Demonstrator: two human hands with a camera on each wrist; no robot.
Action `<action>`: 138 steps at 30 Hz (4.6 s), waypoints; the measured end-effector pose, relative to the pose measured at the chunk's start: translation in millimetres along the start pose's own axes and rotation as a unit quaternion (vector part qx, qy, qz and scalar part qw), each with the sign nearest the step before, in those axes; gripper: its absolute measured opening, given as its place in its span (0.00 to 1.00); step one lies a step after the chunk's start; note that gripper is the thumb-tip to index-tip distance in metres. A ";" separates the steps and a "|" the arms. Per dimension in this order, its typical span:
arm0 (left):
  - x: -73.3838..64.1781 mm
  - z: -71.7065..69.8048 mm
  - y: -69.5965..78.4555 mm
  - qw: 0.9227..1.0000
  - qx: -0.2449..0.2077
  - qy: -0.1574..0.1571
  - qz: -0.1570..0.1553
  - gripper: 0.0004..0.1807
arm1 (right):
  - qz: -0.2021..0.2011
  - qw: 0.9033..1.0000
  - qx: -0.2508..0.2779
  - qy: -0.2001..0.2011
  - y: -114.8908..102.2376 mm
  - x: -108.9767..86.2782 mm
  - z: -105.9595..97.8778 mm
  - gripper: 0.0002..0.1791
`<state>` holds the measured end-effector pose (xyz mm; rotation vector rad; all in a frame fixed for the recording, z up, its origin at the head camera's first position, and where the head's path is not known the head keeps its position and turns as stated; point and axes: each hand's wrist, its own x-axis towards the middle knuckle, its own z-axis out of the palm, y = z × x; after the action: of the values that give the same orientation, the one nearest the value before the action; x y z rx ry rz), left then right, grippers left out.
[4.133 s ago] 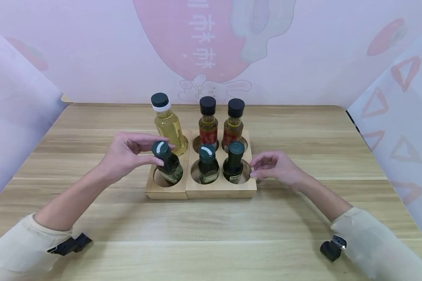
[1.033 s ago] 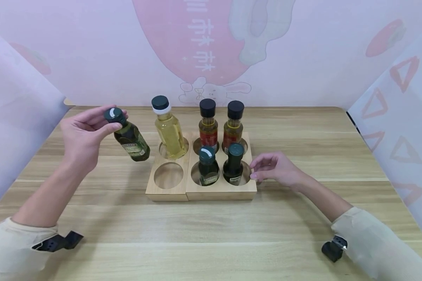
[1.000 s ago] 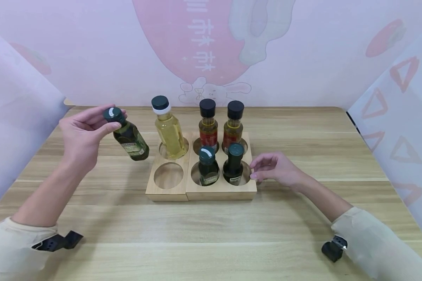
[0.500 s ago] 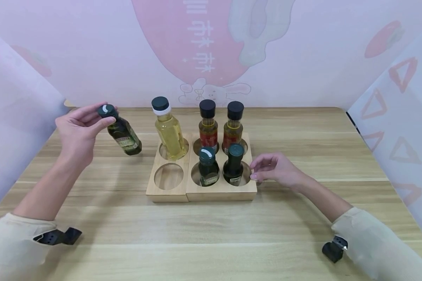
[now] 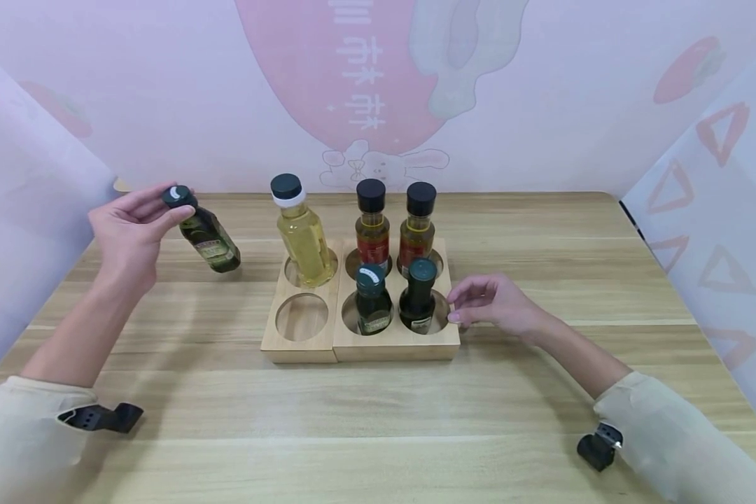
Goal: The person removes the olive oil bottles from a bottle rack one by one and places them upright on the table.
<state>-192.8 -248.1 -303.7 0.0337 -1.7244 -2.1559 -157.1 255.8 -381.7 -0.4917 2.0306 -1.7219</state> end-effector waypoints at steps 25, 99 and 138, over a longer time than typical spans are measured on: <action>29.8 -23.0 -5.2 0.997 0.017 0.065 -0.048 0.27 | 0.006 1.000 -0.003 0.008 0.1 0.6 0.9 0.12; 43.3 -29.2 -20.1 0.996 0.054 0.057 -0.037 0.25 | -0.009 1.000 0.014 -0.007 3.5 2.4 -0.7 0.10; 20.6 4.0 6.4 0.994 0.045 -0.010 0.095 0.19 | 0.006 1.000 0.023 -0.009 0.7 0.8 0.6 0.11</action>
<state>-211.1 -251.7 -292.3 -0.1248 -1.7597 -1.9473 -157.5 255.1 -382.5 -0.4774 1.9737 -1.7465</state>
